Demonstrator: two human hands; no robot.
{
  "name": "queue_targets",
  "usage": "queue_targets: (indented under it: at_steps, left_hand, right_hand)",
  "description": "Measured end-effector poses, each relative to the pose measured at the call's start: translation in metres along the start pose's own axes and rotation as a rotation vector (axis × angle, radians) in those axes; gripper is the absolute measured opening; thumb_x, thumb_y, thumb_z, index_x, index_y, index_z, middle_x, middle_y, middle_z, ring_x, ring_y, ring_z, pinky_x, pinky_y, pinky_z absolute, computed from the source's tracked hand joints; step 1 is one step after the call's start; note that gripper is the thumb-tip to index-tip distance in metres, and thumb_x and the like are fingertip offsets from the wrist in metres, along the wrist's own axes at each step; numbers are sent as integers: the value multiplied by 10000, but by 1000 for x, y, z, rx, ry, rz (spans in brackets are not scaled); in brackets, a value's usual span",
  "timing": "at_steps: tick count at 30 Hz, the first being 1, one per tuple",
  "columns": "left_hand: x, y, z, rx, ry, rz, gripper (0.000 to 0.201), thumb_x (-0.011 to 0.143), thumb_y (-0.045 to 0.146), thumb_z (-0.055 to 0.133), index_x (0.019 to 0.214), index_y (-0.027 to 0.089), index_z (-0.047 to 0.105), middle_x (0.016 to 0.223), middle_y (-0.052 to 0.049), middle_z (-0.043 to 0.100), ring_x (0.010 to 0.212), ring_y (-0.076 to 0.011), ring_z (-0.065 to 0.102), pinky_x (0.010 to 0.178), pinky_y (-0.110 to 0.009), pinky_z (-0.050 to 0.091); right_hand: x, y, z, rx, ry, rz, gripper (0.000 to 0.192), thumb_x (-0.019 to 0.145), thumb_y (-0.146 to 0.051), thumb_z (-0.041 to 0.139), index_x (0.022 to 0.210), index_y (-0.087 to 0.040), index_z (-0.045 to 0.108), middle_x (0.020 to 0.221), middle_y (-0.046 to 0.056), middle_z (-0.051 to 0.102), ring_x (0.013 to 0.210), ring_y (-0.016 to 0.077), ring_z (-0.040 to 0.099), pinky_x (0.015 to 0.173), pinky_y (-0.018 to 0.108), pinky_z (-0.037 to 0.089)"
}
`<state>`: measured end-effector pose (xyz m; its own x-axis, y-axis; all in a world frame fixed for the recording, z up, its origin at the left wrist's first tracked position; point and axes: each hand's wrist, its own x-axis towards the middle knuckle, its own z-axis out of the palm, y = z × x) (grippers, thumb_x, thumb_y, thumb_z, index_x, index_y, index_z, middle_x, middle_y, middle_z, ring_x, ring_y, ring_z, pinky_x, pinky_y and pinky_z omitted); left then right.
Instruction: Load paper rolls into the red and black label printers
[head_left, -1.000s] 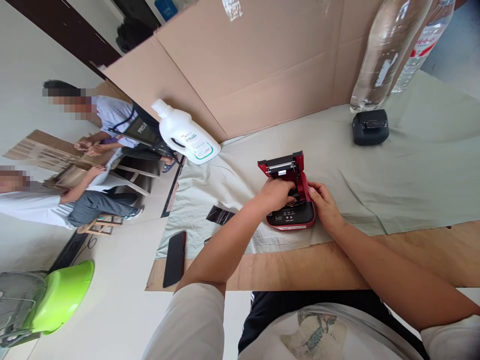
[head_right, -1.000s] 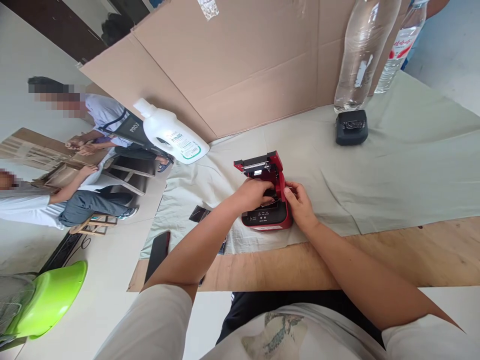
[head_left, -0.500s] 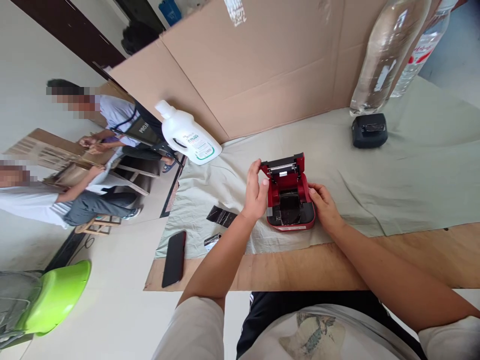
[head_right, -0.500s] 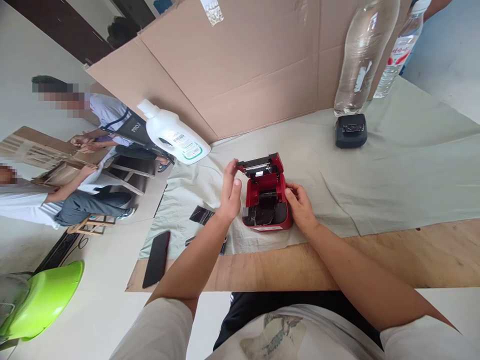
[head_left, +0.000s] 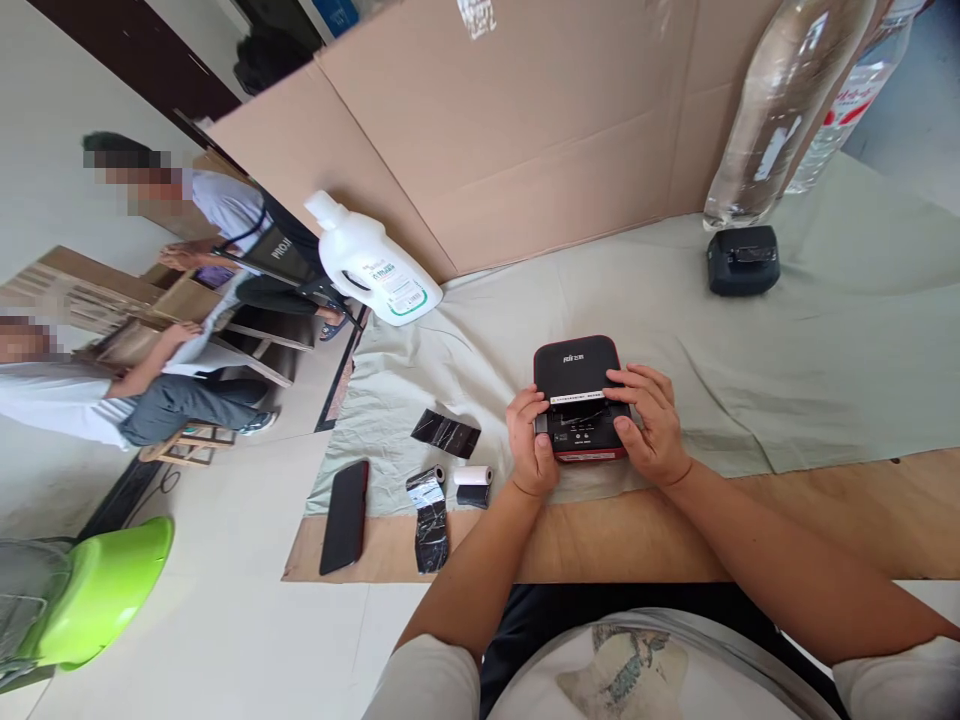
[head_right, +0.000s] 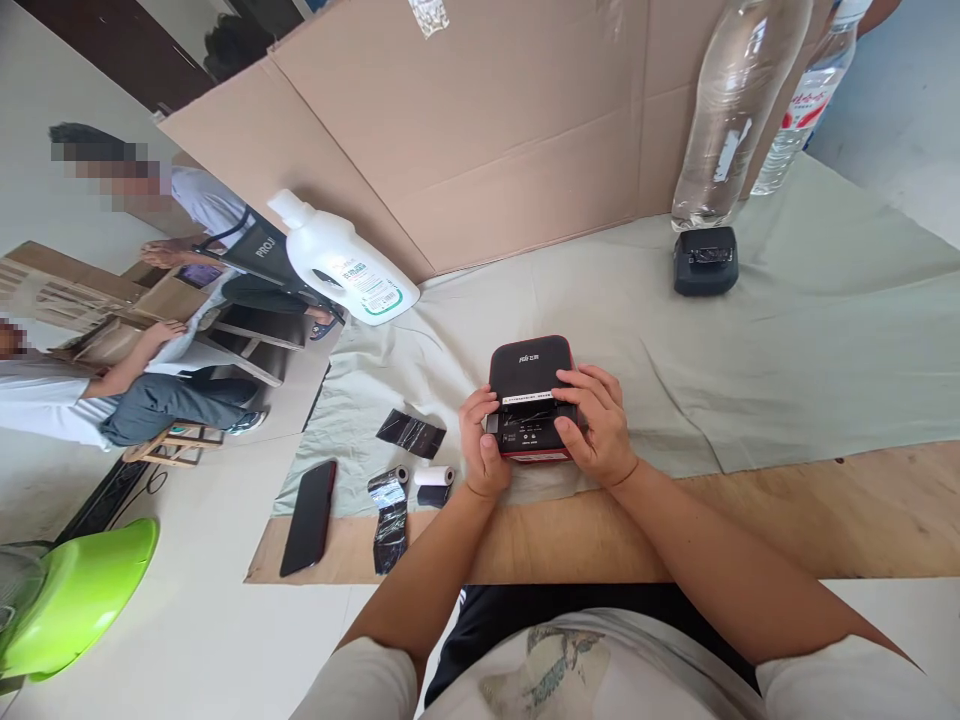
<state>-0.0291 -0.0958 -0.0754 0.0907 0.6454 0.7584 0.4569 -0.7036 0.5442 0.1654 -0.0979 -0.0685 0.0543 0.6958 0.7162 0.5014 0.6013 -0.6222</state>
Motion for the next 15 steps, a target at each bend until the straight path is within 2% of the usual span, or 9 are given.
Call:
queue_targets:
  at_steps: [5,8,12,15]
  left_hand:
    - [-1,-5,3,44,18,45,391,1010,415,281,1210,198,537,1191,-133,582,1239,-282,535,1047,-526,441]
    - [-2,-5,3,44,38,52,369,1010,409,295,1177,202,550,1167,-128,593,1215,-277,548,1033,-514,448]
    - [-9,-4,7,-30,72,-5,367,1010,419,311,1204,209,542,1196,-127,580,1247,-278,527,1072,-526,417]
    - [-16,-7,11,-121,115,-141,473,983,534,366,1314,226,503,1349,-139,503,1336,-294,459,1125,-530,367]
  right_hand:
    - [1,-1,2,-106,43,-44,234,910,-270,463,958,-235,690,1072,76,739,1115,285,614,986,522,445]
    - [1,-1,4,-93,66,-57,220,901,-243,475,930,-236,692,1046,71,740,1067,277,625,964,517,452]
    - [-3,1,6,38,47,0,272,947,-298,423,982,-237,686,1106,82,713,1084,266,605,986,508,462]
    - [-8,7,10,149,44,152,385,992,-415,331,1122,-234,645,1279,104,639,1175,270,579,1002,510,468]
